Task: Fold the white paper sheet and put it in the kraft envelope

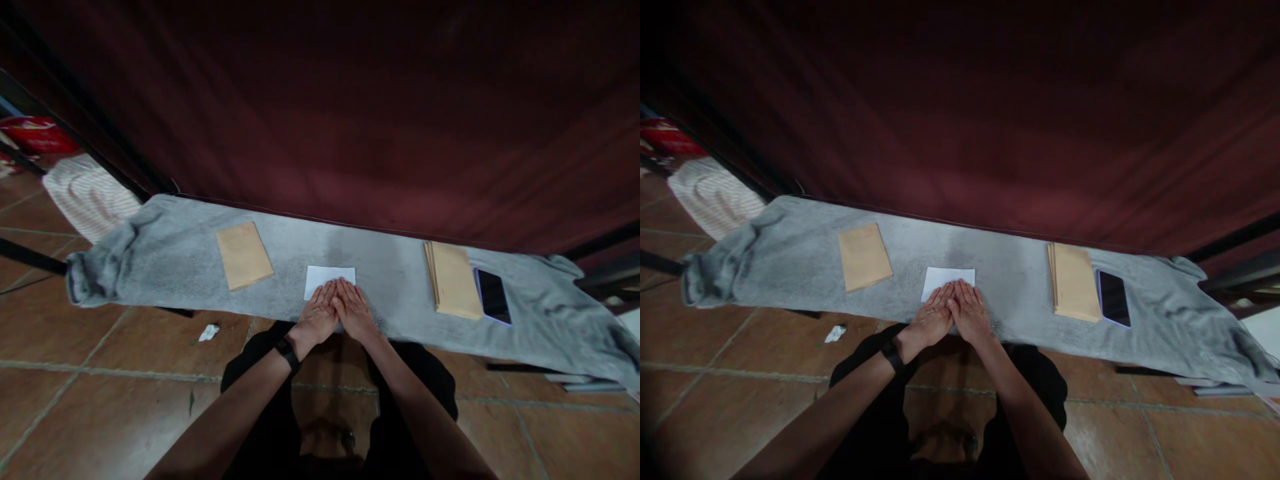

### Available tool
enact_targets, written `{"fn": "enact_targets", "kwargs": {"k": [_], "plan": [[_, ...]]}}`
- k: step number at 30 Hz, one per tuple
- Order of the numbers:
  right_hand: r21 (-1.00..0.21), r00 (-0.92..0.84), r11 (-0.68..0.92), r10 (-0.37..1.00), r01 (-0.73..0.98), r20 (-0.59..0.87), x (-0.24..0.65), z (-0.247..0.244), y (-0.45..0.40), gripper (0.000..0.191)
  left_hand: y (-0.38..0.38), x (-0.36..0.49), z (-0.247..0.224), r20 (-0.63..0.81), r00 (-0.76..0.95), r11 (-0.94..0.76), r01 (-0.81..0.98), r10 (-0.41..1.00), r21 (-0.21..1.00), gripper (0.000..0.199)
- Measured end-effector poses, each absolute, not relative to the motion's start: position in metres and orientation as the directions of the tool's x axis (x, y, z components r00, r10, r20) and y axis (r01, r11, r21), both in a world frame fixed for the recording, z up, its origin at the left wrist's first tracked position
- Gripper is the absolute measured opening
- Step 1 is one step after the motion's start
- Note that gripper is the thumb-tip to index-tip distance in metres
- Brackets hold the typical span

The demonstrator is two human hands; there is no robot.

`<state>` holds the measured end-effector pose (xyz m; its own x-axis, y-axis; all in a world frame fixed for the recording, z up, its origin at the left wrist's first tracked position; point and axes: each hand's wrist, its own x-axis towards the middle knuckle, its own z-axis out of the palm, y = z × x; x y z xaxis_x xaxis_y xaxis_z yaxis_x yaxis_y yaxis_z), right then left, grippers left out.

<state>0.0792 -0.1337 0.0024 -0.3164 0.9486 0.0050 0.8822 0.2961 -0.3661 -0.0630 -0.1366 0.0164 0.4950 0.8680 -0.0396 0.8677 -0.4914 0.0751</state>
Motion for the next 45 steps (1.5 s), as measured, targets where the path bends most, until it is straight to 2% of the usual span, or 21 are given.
{"fn": "enact_targets", "kwargs": {"k": [6,15,21,24,27,31,38,45], "plan": [[-0.268,-0.280,0.290,0.957,0.919,0.076,0.082,-0.006,-0.132,0.063,-0.124,-0.084,0.016,-0.012,0.393,-0.389,0.914,0.919,0.116,0.060],[-0.202,-0.208,0.247,0.958,0.948,0.196,0.095,-0.010,-0.132,0.058,-0.113,-0.105,0.025,-0.041,0.267,-0.262,0.960,0.963,0.097,0.059],[-0.231,-0.169,0.216,0.964,0.949,0.207,0.093,0.000,-0.127,0.054,-0.112,-0.098,0.027,0.060,0.260,-0.264,0.961,0.964,0.078,0.058],[-0.256,-0.202,0.251,0.958,0.933,0.204,0.089,0.005,-0.119,0.053,-0.108,-0.083,0.021,0.113,0.339,-0.351,0.930,0.934,0.110,0.056],[-0.285,-0.271,0.317,0.944,0.905,0.188,0.085,0.007,-0.110,0.053,-0.101,-0.068,0.014,0.099,0.429,-0.440,0.888,0.898,0.132,0.057],[-0.316,-0.285,0.315,0.949,0.895,0.137,0.080,0.006,-0.104,0.053,-0.094,-0.063,0.008,0.067,0.447,-0.452,0.883,0.892,0.127,0.058],[-0.266,-0.221,0.237,0.971,0.934,0.087,0.079,-0.001,-0.105,0.056,-0.092,-0.076,0.006,0.068,0.412,-0.417,0.903,0.908,0.097,0.057],[-0.217,-0.204,0.229,0.970,0.949,0.133,0.089,-0.008,-0.107,0.060,-0.097,-0.083,0.008,0.064,0.351,-0.356,0.928,0.934,0.111,0.058]]}}
